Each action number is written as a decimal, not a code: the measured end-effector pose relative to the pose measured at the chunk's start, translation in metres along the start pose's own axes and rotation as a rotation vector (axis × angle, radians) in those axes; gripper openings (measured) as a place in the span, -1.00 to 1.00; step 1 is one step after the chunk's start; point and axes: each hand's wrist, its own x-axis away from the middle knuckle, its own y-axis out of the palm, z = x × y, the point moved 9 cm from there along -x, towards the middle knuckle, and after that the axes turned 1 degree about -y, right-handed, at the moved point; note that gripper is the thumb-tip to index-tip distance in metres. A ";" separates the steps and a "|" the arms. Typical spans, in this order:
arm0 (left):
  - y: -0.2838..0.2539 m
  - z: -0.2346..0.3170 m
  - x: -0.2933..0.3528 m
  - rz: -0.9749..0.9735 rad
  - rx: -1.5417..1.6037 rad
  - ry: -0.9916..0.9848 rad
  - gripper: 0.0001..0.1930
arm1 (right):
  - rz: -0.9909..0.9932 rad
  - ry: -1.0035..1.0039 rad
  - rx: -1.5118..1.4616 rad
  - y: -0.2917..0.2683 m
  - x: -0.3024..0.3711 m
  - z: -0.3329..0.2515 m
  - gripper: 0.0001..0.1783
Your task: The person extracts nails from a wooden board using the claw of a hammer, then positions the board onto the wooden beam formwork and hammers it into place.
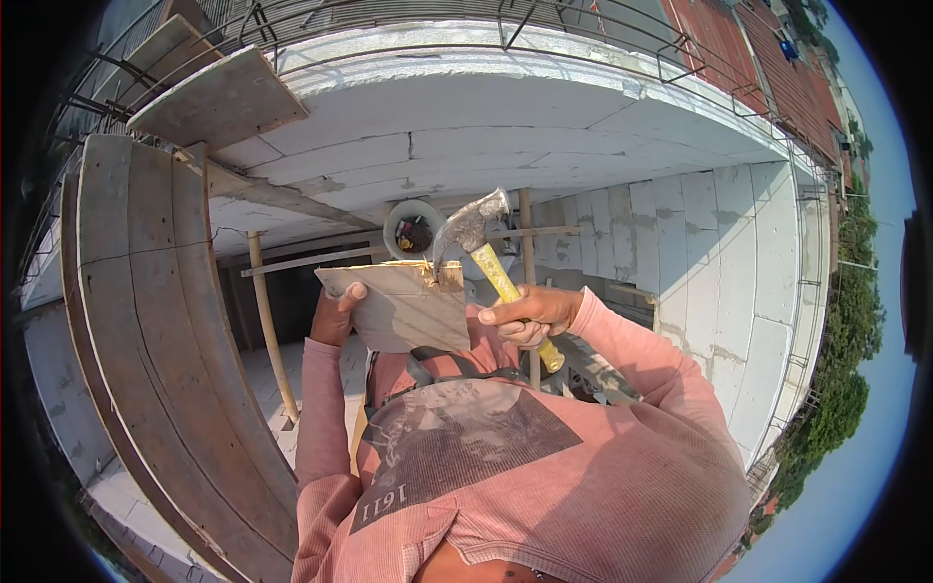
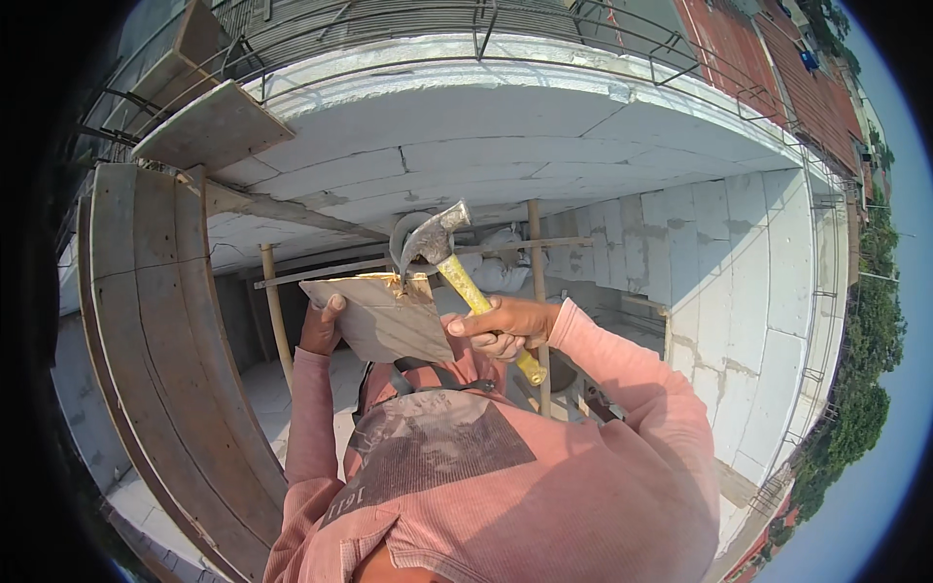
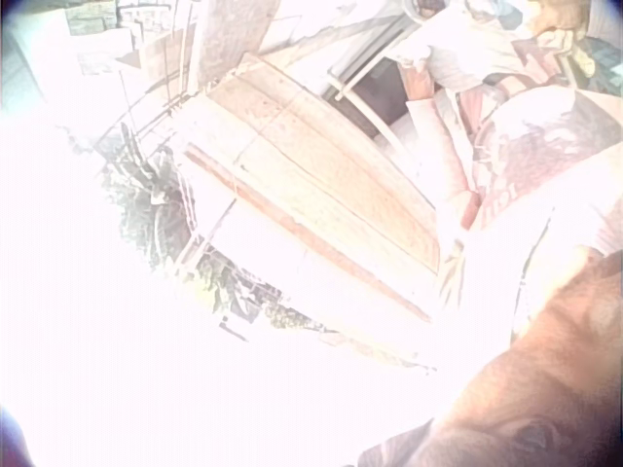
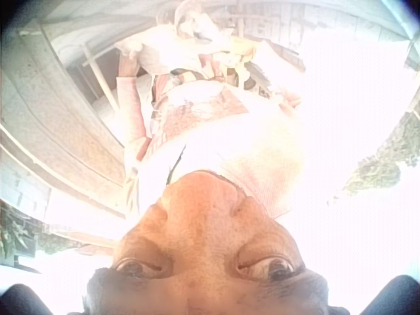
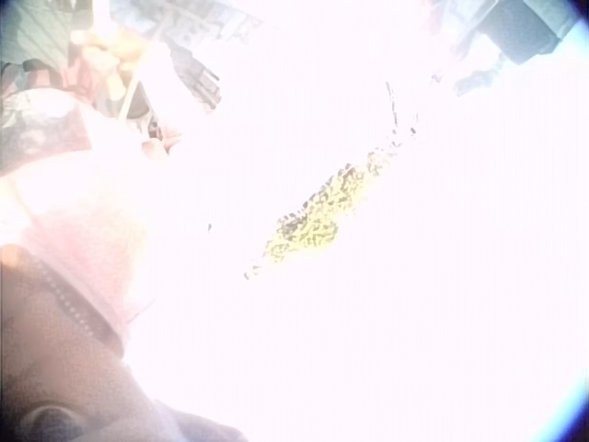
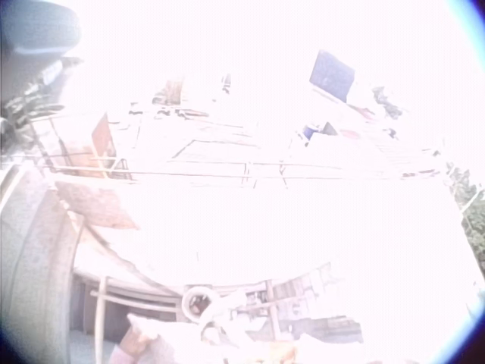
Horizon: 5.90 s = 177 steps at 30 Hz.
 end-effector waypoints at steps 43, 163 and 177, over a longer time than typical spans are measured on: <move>0.021 0.041 -0.015 0.299 0.131 -0.005 -0.37 | 0.499 -0.679 -0.066 -0.056 0.025 -0.045 -0.47; 0.051 0.039 -0.003 0.353 0.701 0.197 -0.40 | 0.228 -0.252 -0.140 -0.014 -0.032 -0.016 -0.61; 0.052 0.044 -0.005 0.698 0.448 0.383 -0.41 | 0.922 -1.087 1.086 -0.095 -0.051 -0.047 -0.73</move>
